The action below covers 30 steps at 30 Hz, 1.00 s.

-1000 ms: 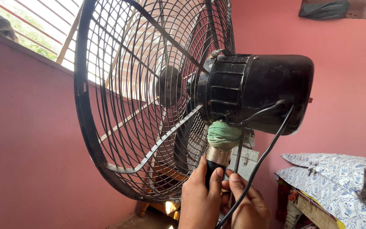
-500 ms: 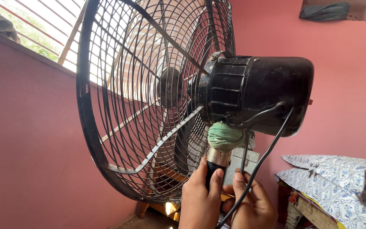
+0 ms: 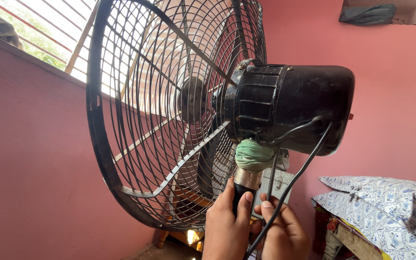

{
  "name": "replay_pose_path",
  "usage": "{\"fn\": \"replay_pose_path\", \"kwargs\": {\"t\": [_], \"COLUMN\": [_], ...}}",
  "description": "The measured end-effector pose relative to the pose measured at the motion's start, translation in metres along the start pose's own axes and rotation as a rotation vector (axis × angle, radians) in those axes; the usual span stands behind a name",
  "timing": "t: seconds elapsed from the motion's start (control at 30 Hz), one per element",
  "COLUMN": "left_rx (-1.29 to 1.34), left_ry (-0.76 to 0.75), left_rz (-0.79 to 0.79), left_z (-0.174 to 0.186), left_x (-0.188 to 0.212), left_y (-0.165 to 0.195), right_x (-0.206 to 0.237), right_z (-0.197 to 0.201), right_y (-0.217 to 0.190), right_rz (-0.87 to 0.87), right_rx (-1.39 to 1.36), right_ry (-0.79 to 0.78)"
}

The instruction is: The person uses a screwdriver to loosen and tighten screws on the motor housing of a standing electric fan. They rotate the fan head to access different sides and repeatedly adjust the same fasteners while holding the motor casing steady.

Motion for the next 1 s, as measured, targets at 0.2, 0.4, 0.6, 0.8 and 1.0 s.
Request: {"fn": "replay_pose_path", "kwargs": {"t": [0.2, 0.4, 0.6, 0.8, 1.0], "left_rx": [-0.008, -0.007, 0.014, 0.016, 0.002], "left_ry": [0.023, -0.008, 0.007, -0.01, 0.025], "left_rz": [-0.036, 0.014, -0.012, 0.022, -0.044], "left_z": [0.0003, 0.0003, 0.0015, 0.001, -0.0001], "left_x": [0.0003, 0.0008, 0.0026, 0.0015, 0.0006], "left_y": [-0.0002, 0.0021, 0.0071, 0.0051, 0.0017], "right_x": [-0.0011, -0.0017, -0.0032, -0.0012, 0.0], "right_z": [-0.0007, 0.0055, 0.0049, 0.0057, 0.0042], "right_y": [0.0013, 0.0032, 0.005, 0.0014, -0.0018], "right_rz": [-0.021, -0.028, -0.013, -0.057, -0.056], "right_rx": [-0.072, -0.026, -0.041, 0.003, 0.036], "right_ry": [-0.041, -0.042, -0.042, -0.027, -0.005]}}
Point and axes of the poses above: each hand's wrist, its own x-axis away from the middle knuckle, its own z-axis out of the back of the hand, y = z × x, the point moved 1 cm from there along -x, towards the middle knuckle, and after that the axes turned 9 degrees about -y, right-handed, at the moved point
